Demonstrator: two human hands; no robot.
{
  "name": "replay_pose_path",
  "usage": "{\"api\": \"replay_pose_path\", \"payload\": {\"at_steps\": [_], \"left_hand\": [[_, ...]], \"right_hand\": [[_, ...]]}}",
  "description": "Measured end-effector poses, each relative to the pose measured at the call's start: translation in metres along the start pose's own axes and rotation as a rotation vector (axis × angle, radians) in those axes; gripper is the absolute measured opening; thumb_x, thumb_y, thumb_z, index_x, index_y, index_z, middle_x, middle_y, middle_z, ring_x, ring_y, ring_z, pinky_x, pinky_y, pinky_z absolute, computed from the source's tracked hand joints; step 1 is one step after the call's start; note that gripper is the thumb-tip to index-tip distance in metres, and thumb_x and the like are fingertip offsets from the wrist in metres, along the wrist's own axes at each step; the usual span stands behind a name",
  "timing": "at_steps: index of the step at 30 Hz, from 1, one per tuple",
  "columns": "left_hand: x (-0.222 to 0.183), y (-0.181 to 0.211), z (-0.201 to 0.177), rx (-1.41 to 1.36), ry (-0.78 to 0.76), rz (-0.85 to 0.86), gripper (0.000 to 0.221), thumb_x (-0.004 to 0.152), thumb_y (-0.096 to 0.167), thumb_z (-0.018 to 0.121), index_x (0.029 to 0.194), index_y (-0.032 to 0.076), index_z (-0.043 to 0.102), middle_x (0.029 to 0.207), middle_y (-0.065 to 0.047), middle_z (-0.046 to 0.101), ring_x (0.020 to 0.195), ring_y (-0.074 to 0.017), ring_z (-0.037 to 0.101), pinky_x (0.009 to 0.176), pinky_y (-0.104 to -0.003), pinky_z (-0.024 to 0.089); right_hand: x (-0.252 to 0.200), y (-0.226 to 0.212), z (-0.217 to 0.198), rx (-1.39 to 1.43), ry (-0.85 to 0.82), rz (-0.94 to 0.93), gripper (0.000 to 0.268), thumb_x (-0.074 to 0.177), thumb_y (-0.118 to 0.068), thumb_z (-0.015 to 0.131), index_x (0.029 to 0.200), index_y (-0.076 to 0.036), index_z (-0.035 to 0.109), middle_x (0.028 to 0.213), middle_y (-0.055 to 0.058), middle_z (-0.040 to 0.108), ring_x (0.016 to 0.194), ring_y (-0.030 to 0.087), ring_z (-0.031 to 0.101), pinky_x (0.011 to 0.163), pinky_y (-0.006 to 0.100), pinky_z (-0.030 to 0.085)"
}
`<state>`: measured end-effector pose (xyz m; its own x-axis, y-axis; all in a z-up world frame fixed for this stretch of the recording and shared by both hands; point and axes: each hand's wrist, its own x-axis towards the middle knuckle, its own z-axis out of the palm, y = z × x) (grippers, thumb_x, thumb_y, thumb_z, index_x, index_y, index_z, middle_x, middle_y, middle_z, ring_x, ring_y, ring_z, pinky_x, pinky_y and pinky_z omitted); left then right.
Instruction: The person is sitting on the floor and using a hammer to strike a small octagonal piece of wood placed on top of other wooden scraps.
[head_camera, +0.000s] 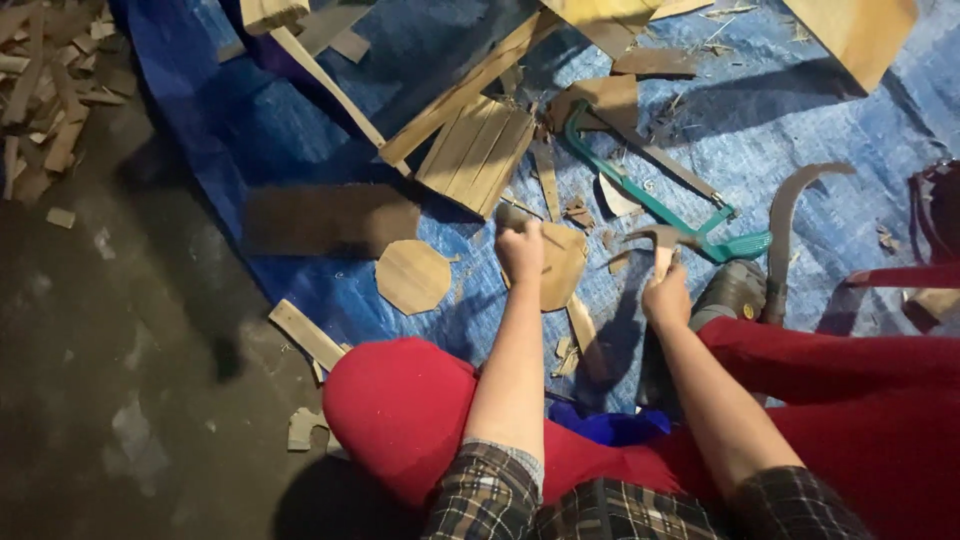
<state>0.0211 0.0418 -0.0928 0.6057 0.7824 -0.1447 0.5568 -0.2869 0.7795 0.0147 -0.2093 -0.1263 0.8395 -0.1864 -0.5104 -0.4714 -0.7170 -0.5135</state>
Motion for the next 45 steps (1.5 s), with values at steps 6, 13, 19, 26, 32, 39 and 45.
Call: {"api": "replay_pose_path", "payload": {"at_steps": [6,13,19,26,32,39,45], "left_hand": [[0.036,-0.094,0.029,-0.213,0.126,-0.318,0.051,0.086,0.037,0.059,0.122,0.001,0.061,0.119,-0.024,0.069,0.119,-0.0424,0.066,0.103,-0.054,0.051],[0.018,-0.162,0.024,0.142,-0.045,-0.612,0.040,0.096,0.025,0.050,0.136,0.028,0.052,0.124,-0.017,0.065,0.109,-0.0365,0.071,0.088,-0.049,0.059],[-0.008,-0.122,0.013,0.305,-0.011,-0.593,0.045,0.094,0.010,0.064,0.135,0.001,0.050,0.142,-0.022,0.053,0.134,-0.0335,0.058,0.112,-0.043,0.044],[0.005,-0.151,0.057,0.317,-0.272,-0.244,0.063,0.089,0.036,0.073,0.144,0.024,0.045,0.145,-0.004,0.051,0.141,-0.0258,0.048,0.114,-0.046,0.040],[0.007,-0.157,0.059,0.191,-0.377,-0.330,0.092,0.081,0.048,0.082,0.155,0.013,0.041,0.151,-0.016,0.052,0.142,-0.0314,0.050,0.117,-0.043,0.045],[0.016,-0.156,0.045,-0.339,-0.203,-0.574,0.070,0.080,0.028,0.088,0.137,-0.003,0.062,0.124,-0.028,0.070,0.118,-0.0360,0.069,0.093,-0.049,0.057],[0.011,-0.099,0.026,-1.036,-0.201,-0.725,0.056,0.087,0.010,0.085,0.136,0.000,0.061,0.131,-0.030,0.065,0.118,-0.0376,0.066,0.093,-0.050,0.055]], "right_hand": [[0.042,0.063,0.050,0.093,0.064,0.132,0.052,0.105,-0.026,0.053,0.151,-0.014,0.030,0.134,0.030,0.062,0.126,0.047,0.061,0.105,0.062,0.046],[0.017,0.043,0.035,-0.055,-0.048,0.185,0.062,0.100,-0.017,0.064,0.154,-0.014,0.033,0.139,0.028,0.051,0.130,0.048,0.056,0.104,0.062,0.049],[-0.002,-0.007,0.053,-0.139,-0.070,-0.026,0.060,0.094,-0.011,0.072,0.150,-0.006,0.051,0.139,0.025,0.056,0.129,0.045,0.059,0.106,0.057,0.051],[0.074,0.044,0.178,0.052,-0.366,0.045,0.053,0.088,-0.030,0.076,0.134,-0.005,0.068,0.124,0.022,0.074,0.119,0.038,0.069,0.098,0.050,0.057],[0.089,0.053,0.224,0.345,-0.370,0.238,0.039,0.085,-0.025,0.076,0.117,-0.004,0.076,0.096,0.019,0.077,0.083,0.034,0.079,0.062,0.048,0.065],[0.044,-0.013,0.170,0.735,-0.480,0.382,0.045,0.091,-0.017,0.076,0.132,-0.003,0.064,0.117,0.022,0.067,0.103,0.037,0.072,0.083,0.052,0.063],[-0.006,-0.059,0.104,0.953,-0.595,0.382,0.044,0.096,-0.023,0.074,0.134,-0.011,0.056,0.100,0.004,0.058,0.080,0.020,0.065,0.072,0.031,0.059]]}}
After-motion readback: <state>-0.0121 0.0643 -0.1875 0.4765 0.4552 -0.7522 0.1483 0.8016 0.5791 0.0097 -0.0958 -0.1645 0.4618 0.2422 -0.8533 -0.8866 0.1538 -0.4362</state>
